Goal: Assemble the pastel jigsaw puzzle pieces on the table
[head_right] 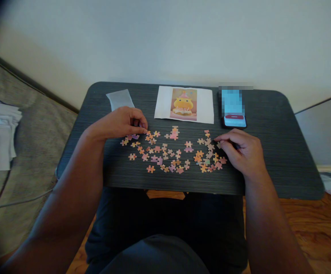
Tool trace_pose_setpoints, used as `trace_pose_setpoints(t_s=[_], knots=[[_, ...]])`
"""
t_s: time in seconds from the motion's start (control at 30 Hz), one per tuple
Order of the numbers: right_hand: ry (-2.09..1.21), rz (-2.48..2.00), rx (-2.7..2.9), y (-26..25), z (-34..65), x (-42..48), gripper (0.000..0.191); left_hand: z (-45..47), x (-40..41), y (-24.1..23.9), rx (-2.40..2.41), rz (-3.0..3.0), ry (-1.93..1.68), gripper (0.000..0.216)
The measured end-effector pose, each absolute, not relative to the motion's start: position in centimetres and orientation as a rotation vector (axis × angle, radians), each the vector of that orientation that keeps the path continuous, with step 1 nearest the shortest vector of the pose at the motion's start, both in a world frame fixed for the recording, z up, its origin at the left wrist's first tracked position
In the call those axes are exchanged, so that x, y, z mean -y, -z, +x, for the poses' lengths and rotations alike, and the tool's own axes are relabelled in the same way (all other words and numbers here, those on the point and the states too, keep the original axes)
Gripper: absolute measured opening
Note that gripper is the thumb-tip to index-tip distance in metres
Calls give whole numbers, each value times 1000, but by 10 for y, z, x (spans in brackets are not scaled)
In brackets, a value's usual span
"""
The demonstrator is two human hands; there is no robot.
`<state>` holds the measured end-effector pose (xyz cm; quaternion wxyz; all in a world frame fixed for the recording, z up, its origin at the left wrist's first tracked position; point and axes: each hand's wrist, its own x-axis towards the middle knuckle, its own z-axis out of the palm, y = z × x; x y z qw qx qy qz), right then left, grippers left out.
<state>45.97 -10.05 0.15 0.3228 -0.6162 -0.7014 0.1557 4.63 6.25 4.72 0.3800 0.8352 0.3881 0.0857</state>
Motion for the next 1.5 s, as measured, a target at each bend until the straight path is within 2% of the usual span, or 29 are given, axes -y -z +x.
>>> trace_pose_setpoints(t_s=[0.33,0.53,0.7,1.13,1.5], knots=[[-417,-1635,1852,1,462,100,14,50,-59,-47,-1044,2101,-206,4],[-409,-1633,1854,-2,460,100,15,46,-60,-46,-1020,2091,-197,22],[-408,-1646,1852,-4,457,100,16,48,-59,-47,-1018,2081,-166,17],[-386,-1640,1846,-3,458,99,16,44,-60,-44,-1008,2045,-226,24],[-377,-1641,1827,0,460,99,16,46,-62,-41,-1013,2038,-281,19]])
